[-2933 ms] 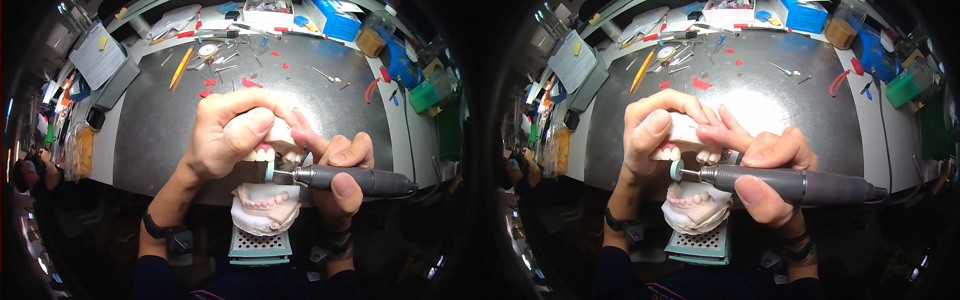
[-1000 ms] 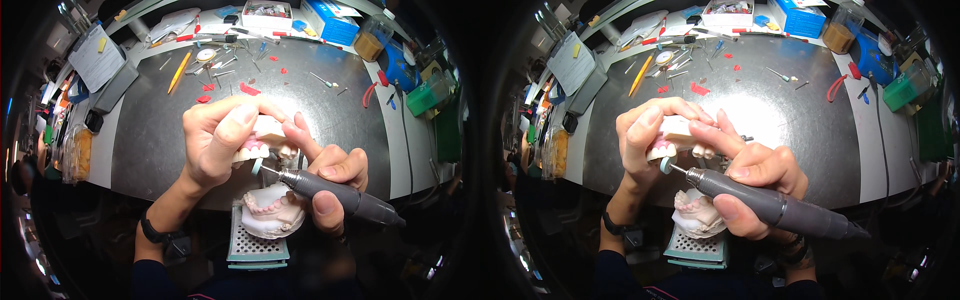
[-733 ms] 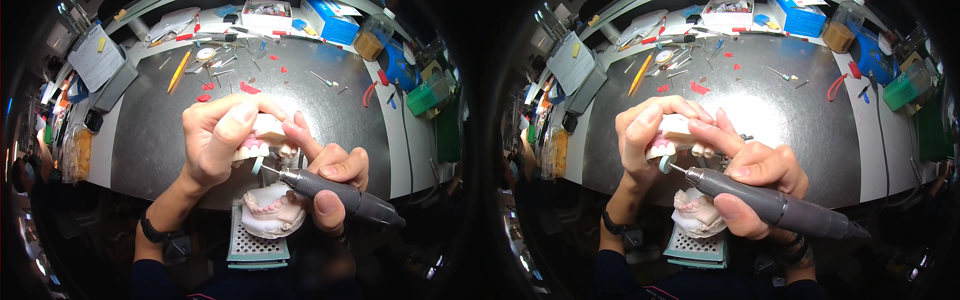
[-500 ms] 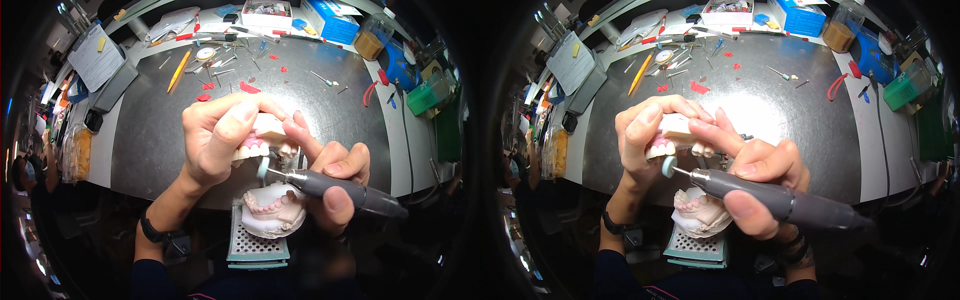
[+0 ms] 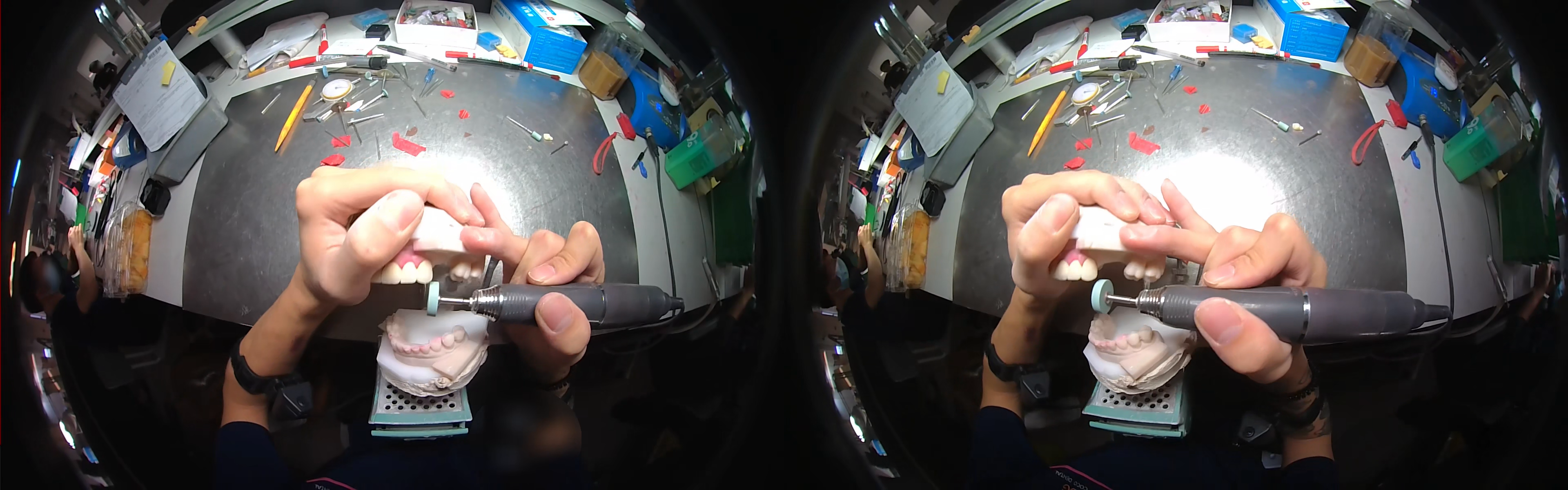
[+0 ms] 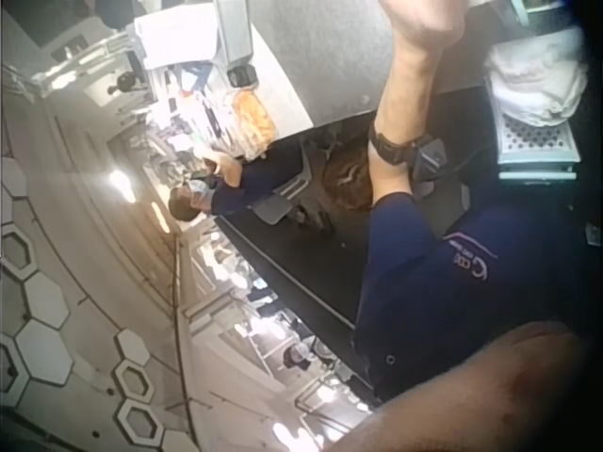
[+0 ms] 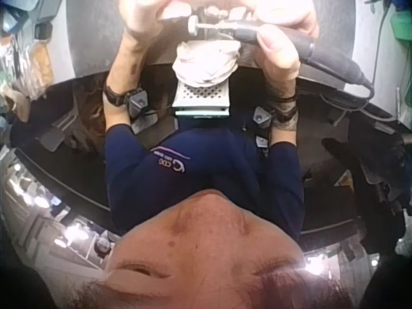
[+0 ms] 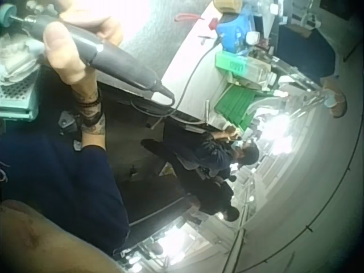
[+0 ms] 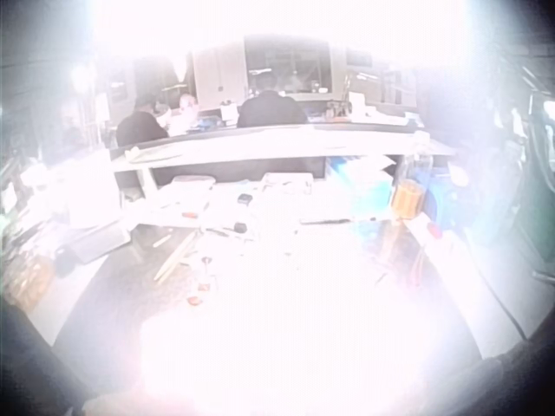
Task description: The recorder uses a hand-held rotary micromotor tool to polish and refine the edges of a dental prosthetic model on a laboratory workbench.
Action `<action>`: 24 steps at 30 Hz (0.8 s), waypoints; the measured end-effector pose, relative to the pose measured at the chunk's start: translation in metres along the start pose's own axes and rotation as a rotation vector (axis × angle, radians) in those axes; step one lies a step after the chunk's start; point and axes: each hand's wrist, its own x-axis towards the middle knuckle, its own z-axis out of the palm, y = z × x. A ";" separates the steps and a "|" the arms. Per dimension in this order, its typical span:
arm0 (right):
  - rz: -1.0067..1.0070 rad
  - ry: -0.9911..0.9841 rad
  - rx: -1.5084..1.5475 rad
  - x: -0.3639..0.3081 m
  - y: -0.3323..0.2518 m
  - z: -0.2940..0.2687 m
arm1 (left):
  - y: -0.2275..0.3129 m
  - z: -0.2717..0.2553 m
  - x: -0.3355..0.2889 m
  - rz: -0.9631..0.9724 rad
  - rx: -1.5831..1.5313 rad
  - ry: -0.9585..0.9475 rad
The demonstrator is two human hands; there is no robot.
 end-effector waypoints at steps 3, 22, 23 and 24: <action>-0.014 -0.018 -0.001 0.000 -0.001 -0.001 | -0.002 0.001 0.002 0.092 0.000 -0.015; -0.005 -0.040 -0.009 -0.001 -0.003 -0.002 | -0.006 -0.001 0.002 0.182 0.019 -0.029; -0.007 -0.037 -0.016 -0.001 -0.004 -0.003 | -0.007 0.000 0.002 0.173 0.003 -0.036; -0.004 -0.032 -0.007 -0.001 -0.004 -0.002 | -0.006 0.000 0.002 0.171 0.008 -0.036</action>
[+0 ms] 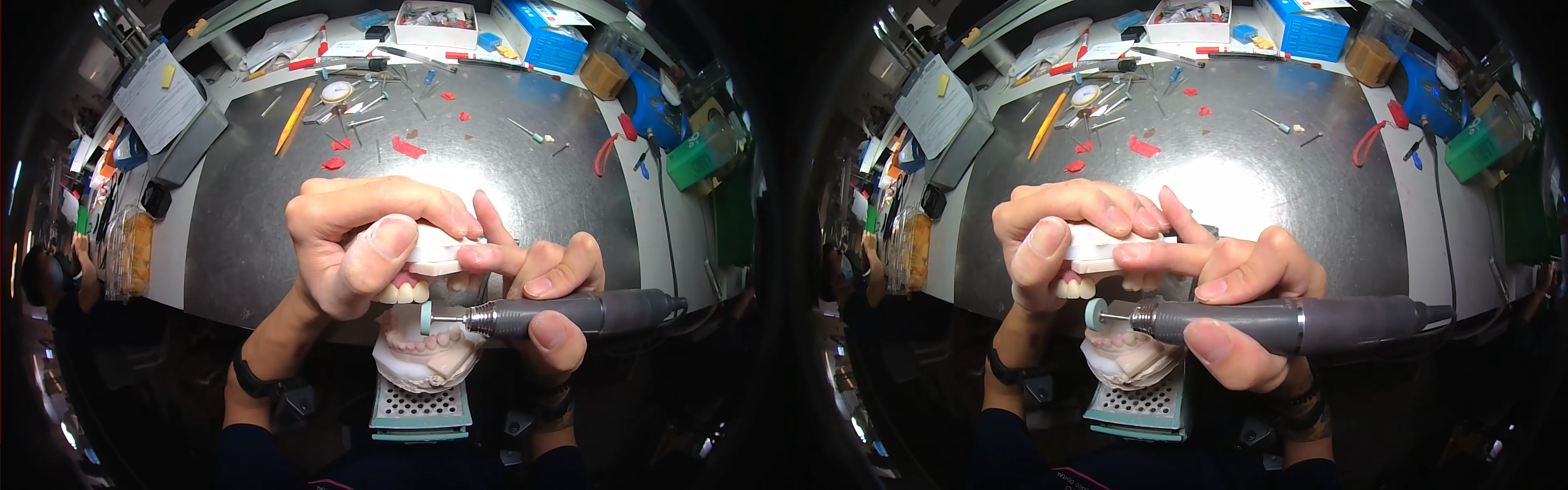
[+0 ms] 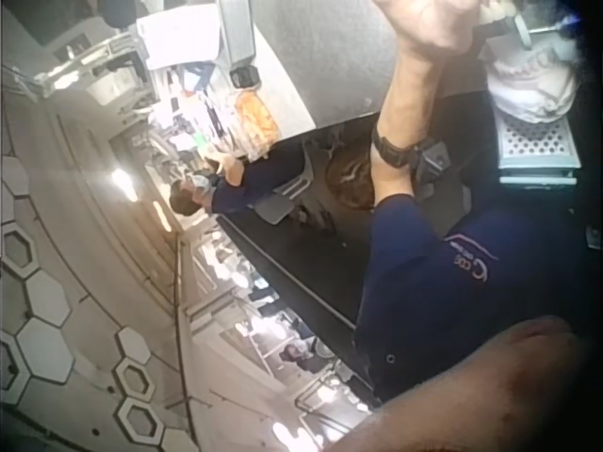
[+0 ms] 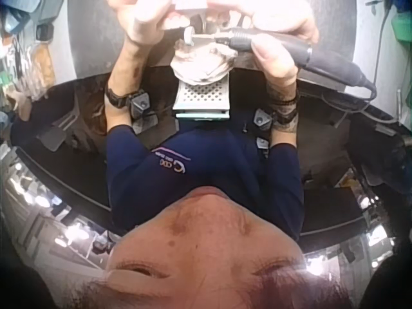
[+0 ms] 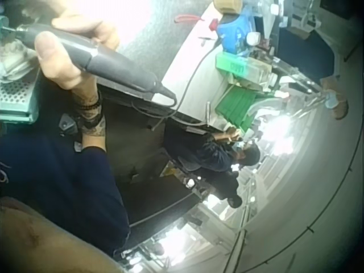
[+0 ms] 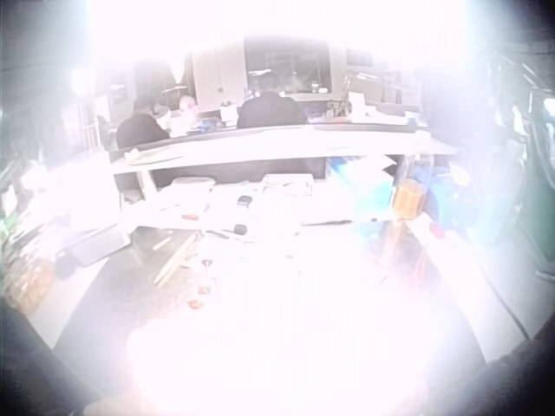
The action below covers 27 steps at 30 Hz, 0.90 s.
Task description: The recorder uses a hand-held rotary micromotor tool to polish and refine the edges of a dental prosthetic model on a laboratory workbench.
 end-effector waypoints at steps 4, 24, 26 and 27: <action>0.003 0.016 0.004 0.001 0.000 0.003 | 0.001 0.000 0.000 0.004 0.000 -0.004; 0.036 0.055 -0.027 0.002 -0.001 0.001 | 0.001 -0.001 0.001 0.012 0.038 -0.047; 0.031 0.054 -0.039 0.002 -0.002 0.003 | 0.004 0.000 0.002 0.005 0.042 -0.031; 0.020 0.041 -0.043 0.003 -0.001 0.003 | 0.002 0.000 0.002 0.006 0.041 -0.031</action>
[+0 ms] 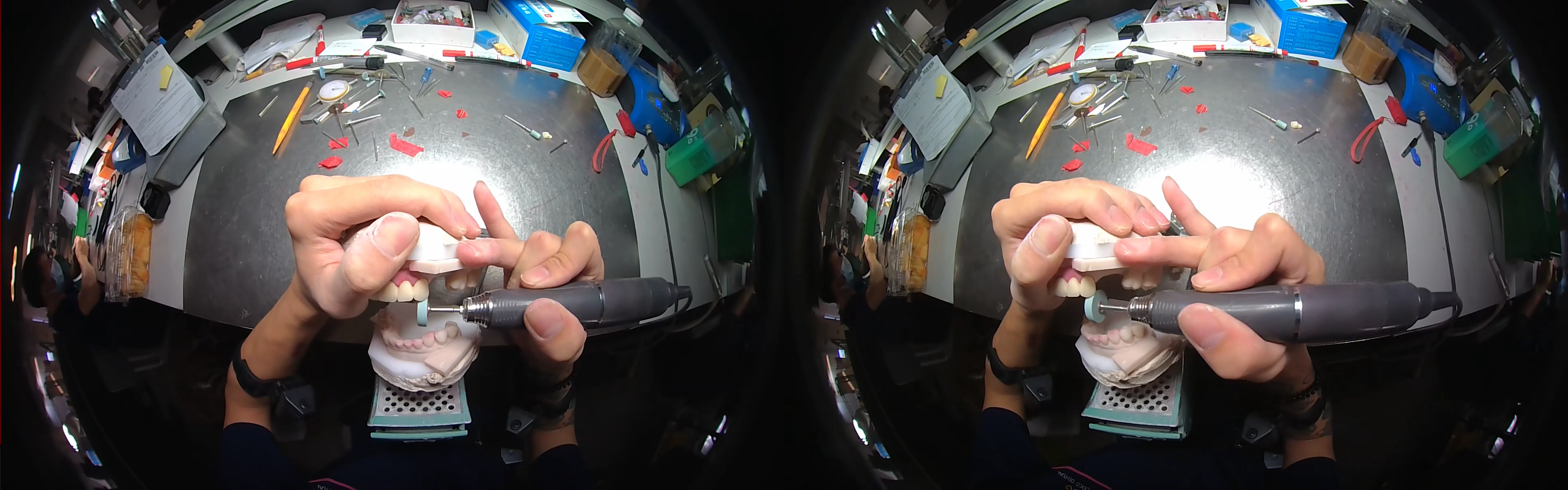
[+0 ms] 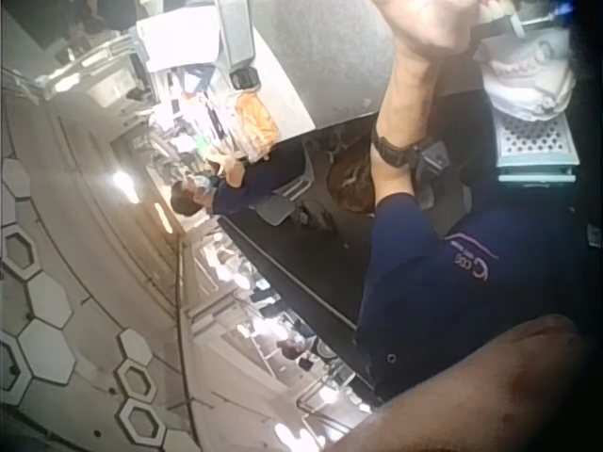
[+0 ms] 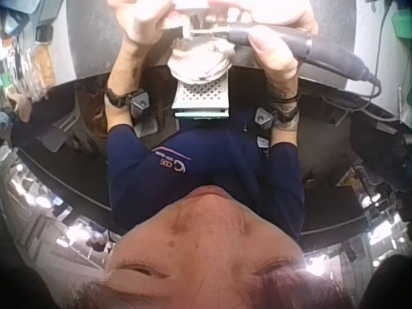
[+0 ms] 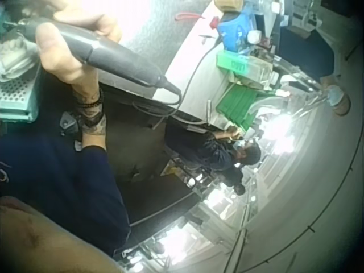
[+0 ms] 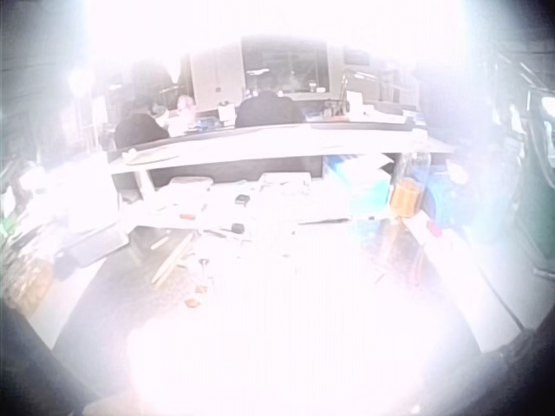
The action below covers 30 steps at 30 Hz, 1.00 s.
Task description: The recorder uses a hand-held rotary micromotor tool to polish and refine the edges of a dental prosthetic model on a laboratory workbench.
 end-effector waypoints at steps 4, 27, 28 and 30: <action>-0.017 -0.098 0.090 0.001 0.004 -0.011 | 0.008 -0.004 0.000 -0.086 0.061 -0.020; -0.033 -0.035 -0.078 0.000 0.009 -0.004 | 0.010 -0.004 0.007 0.114 0.365 -0.201; 0.001 -0.030 -0.058 0.002 0.006 -0.003 | 0.011 -0.004 0.006 0.096 0.372 -0.209; 0.001 -0.037 -0.012 0.003 0.003 -0.002 | 0.010 -0.003 0.004 0.099 0.385 -0.201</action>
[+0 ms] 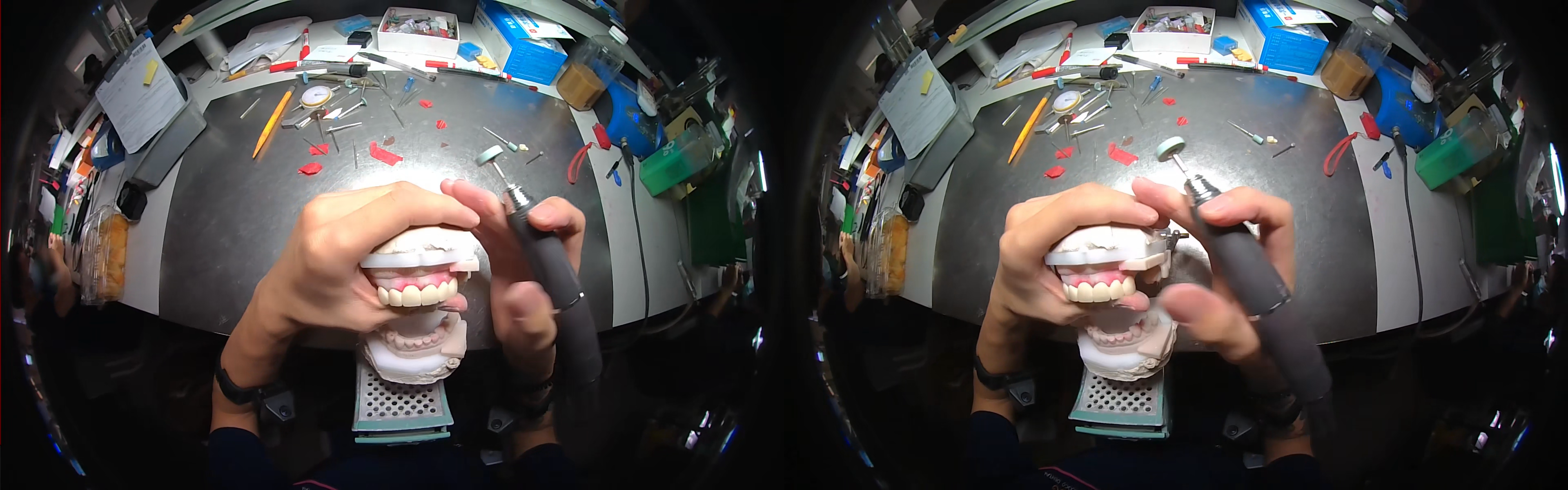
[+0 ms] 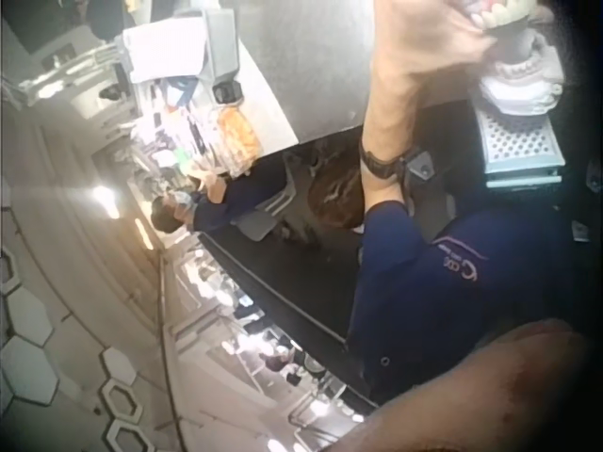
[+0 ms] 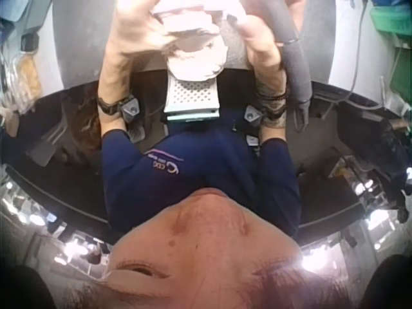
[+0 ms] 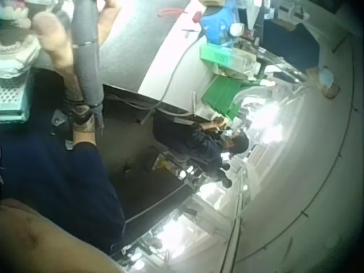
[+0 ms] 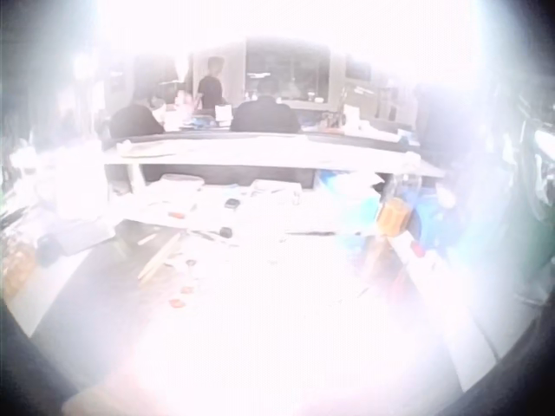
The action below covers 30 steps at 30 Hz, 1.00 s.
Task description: The recorder uses a hand-held rotary micromotor tool to polish and refine the edges of a dental prosthetic model on a laboratory workbench.
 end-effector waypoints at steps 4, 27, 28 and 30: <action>-0.096 0.101 0.041 0.006 -0.003 -0.015 | 0.001 -0.002 0.002 0.000 0.020 -0.031; -0.052 -0.167 0.129 -0.003 -0.005 -0.017 | -0.002 -0.007 0.001 -0.091 -0.062 -0.082; -0.060 -0.195 0.154 -0.002 -0.005 -0.021 | 0.000 -0.005 0.004 -0.051 -0.077 -0.050; -0.067 -0.224 0.184 -0.002 -0.005 -0.023 | 0.002 -0.005 0.003 -0.028 -0.104 -0.017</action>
